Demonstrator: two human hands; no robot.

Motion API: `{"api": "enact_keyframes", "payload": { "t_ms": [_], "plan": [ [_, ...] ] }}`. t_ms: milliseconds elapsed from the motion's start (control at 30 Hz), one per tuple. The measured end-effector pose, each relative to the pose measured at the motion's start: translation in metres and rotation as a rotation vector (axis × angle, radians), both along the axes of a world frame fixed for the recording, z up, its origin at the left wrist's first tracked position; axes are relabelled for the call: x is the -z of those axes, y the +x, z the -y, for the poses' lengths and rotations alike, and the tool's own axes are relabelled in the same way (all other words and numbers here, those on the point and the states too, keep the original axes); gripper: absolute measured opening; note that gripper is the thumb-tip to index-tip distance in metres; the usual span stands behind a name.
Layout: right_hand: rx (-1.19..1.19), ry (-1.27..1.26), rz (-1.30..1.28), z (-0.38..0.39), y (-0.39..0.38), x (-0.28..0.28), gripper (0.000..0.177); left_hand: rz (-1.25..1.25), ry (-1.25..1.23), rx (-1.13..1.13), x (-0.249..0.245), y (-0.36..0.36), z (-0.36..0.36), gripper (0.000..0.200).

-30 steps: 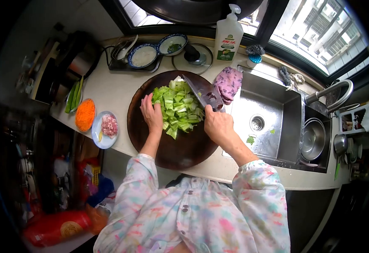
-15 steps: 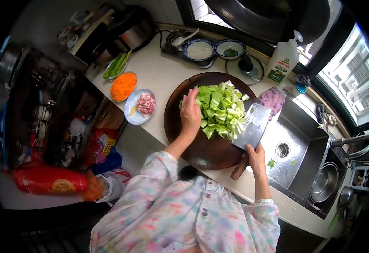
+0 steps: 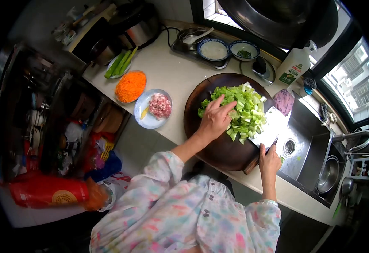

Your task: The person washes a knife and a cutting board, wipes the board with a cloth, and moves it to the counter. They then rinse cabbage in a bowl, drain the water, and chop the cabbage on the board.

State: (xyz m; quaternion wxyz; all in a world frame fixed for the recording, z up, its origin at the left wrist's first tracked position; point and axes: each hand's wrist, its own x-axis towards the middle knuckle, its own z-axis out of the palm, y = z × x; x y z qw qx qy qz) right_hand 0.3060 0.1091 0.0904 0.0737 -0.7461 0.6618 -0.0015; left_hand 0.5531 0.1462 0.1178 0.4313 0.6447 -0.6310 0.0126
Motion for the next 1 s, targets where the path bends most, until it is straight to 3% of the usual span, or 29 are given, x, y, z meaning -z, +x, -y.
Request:
{"api": "enact_keyframes", "payload": {
  "t_ms": [100,200,233,300,333,433,467,500,567,600,667,700,733,767,833,900,933,1000],
  "plan": [
    [0.072,-0.031,0.134,-0.007,-0.008,0.014,0.042,-0.146,-0.219,0.078,-0.023,-0.005,-0.009,0.051],
    [0.110,-0.078,0.232,-0.017,-0.003,0.015,0.035,-0.194,-0.410,0.168,-0.060,-0.012,-0.020,0.044],
    [0.118,-0.110,0.259,-0.020,0.000,0.014,0.034,-0.069,-0.411,0.189,-0.042,-0.009,-0.014,0.041],
    [0.110,-0.165,0.276,-0.025,0.004,0.013,0.030,0.024,-0.184,0.080,-0.001,-0.007,-0.007,0.040],
    [0.106,-0.194,0.293,-0.025,0.006,0.010,0.029,0.072,-0.082,0.022,-0.003,-0.004,-0.004,0.039],
    [0.081,-0.288,0.381,-0.031,0.008,0.008,0.026,-0.186,-0.270,-0.094,-0.016,0.045,-0.027,0.034],
    [0.051,-0.345,0.436,-0.033,0.008,0.008,0.023,-0.522,-0.257,-0.203,-0.006,0.064,-0.034,0.031],
    [0.048,-0.354,0.483,-0.036,0.011,0.002,0.018,-0.600,-0.218,-0.431,0.004,0.096,-0.047,0.029],
    [0.038,-0.306,0.651,-0.046,0.019,-0.003,0.011,-1.005,-0.391,-0.746,0.046,0.173,-0.070,0.024],
    [0.029,-0.246,0.770,-0.052,0.025,-0.004,0.011,-0.875,-0.321,-0.988,0.066,0.209,-0.089,0.022],
    [-0.217,-0.165,0.915,-0.082,0.067,-0.029,0.009,-0.978,-0.415,-1.181,0.111,0.259,-0.115,0.023],
    [-0.244,0.093,0.978,-0.097,0.084,-0.035,0.008,-1.160,-0.416,-1.136,0.129,0.280,-0.126,0.023],
    [-0.376,0.165,0.967,-0.108,0.108,-0.040,0.008,-1.341,-0.411,-1.085,0.139,0.291,-0.131,0.022],
    [-0.431,0.362,0.877,-0.114,0.129,-0.040,0.009,-1.515,-0.416,-0.960,0.120,0.286,-0.131,0.023],
    [-0.524,0.546,0.878,-0.121,0.177,-0.018,0.019,-1.627,-0.454,-0.662,0.151,0.308,-0.133,0.026],
    [-0.427,0.770,0.907,-0.121,0.226,0.018,0.037,-1.794,-0.417,-0.353,0.177,0.337,-0.129,0.037],
    [-0.294,1.001,0.938,-0.116,0.252,0.046,0.048,-1.827,-0.401,-0.321,0.155,0.327,-0.126,0.042],
    [0.074,1.170,1.245,-0.113,0.299,0.081,0.053,-1.908,-0.387,-0.049,0.116,0.313,-0.112,0.049]
  ]
}}
